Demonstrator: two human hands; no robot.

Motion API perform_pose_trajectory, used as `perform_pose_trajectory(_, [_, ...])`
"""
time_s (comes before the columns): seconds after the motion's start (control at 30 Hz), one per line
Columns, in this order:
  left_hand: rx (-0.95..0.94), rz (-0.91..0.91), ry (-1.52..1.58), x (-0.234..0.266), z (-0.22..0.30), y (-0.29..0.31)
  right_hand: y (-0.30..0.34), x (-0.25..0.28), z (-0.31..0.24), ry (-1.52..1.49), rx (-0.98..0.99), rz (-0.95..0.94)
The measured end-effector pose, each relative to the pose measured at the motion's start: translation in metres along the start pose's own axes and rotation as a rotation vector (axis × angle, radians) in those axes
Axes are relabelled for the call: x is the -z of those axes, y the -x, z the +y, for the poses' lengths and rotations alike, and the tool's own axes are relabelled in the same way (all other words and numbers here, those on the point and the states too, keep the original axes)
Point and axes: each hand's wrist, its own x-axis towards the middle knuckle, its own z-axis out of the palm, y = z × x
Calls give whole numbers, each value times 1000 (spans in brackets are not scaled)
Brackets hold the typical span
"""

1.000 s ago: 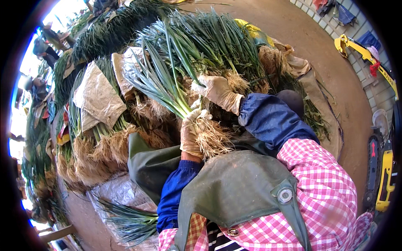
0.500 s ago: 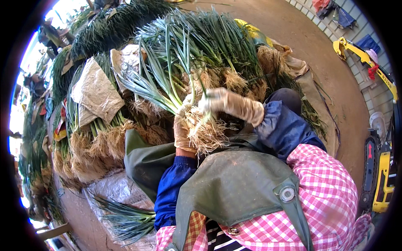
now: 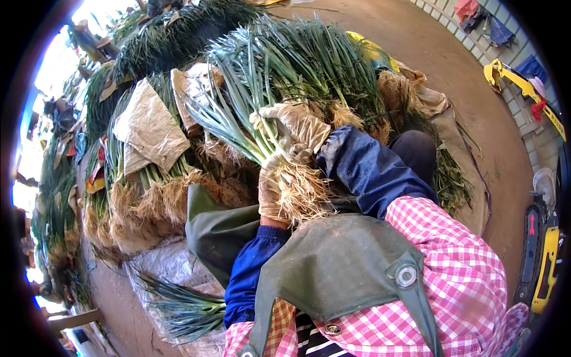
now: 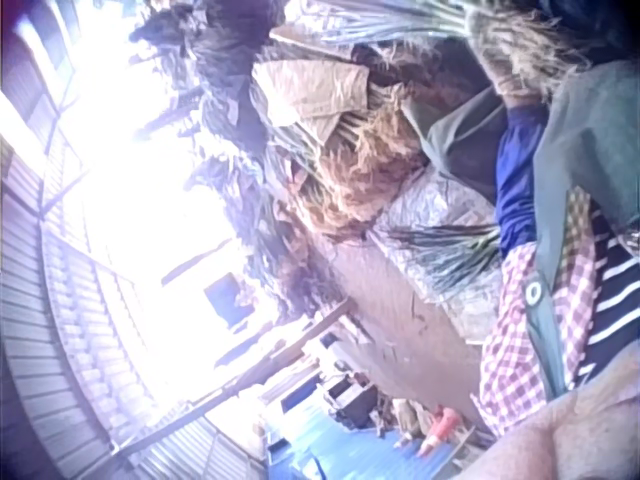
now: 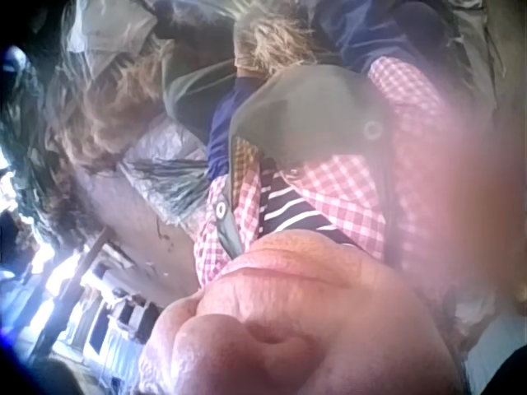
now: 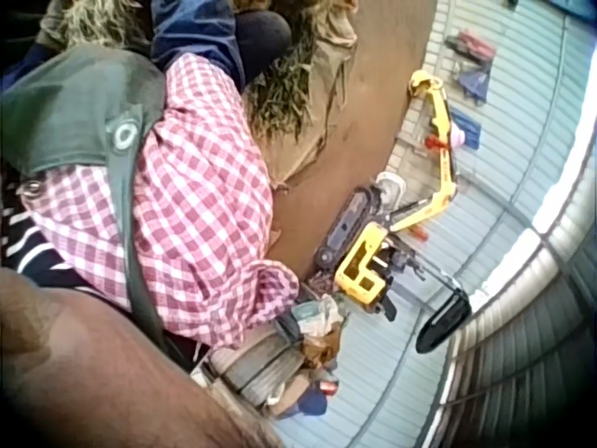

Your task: The person sits on the ground and cleans scallions using a small knife to scrape dirt from the roots and peel away outer leaves before placing the cleaned plants in a pile.

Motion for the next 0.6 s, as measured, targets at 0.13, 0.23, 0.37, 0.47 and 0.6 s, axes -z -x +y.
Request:
perform_pose_trajectory(0.13, [46,32,76,1,-5,-15,-13,10,20,337,192,172])
perform_pose_trajectory(0.23, [-42,54,54,24,-1,-17,6,-23,18,1193,327,455])
perform_pose_trajectory(0.37, [9,10,105,25,1,-20,20,-18,23,888,409,281])
perform_pose_trajectory(0.47, [-41,-7,141,22,5,-25,47,-8,22,397,291,52])
perform_pose_trajectory(0.6, [-16,96,151,0,0,-14,79,21,17,-46,117,-161])
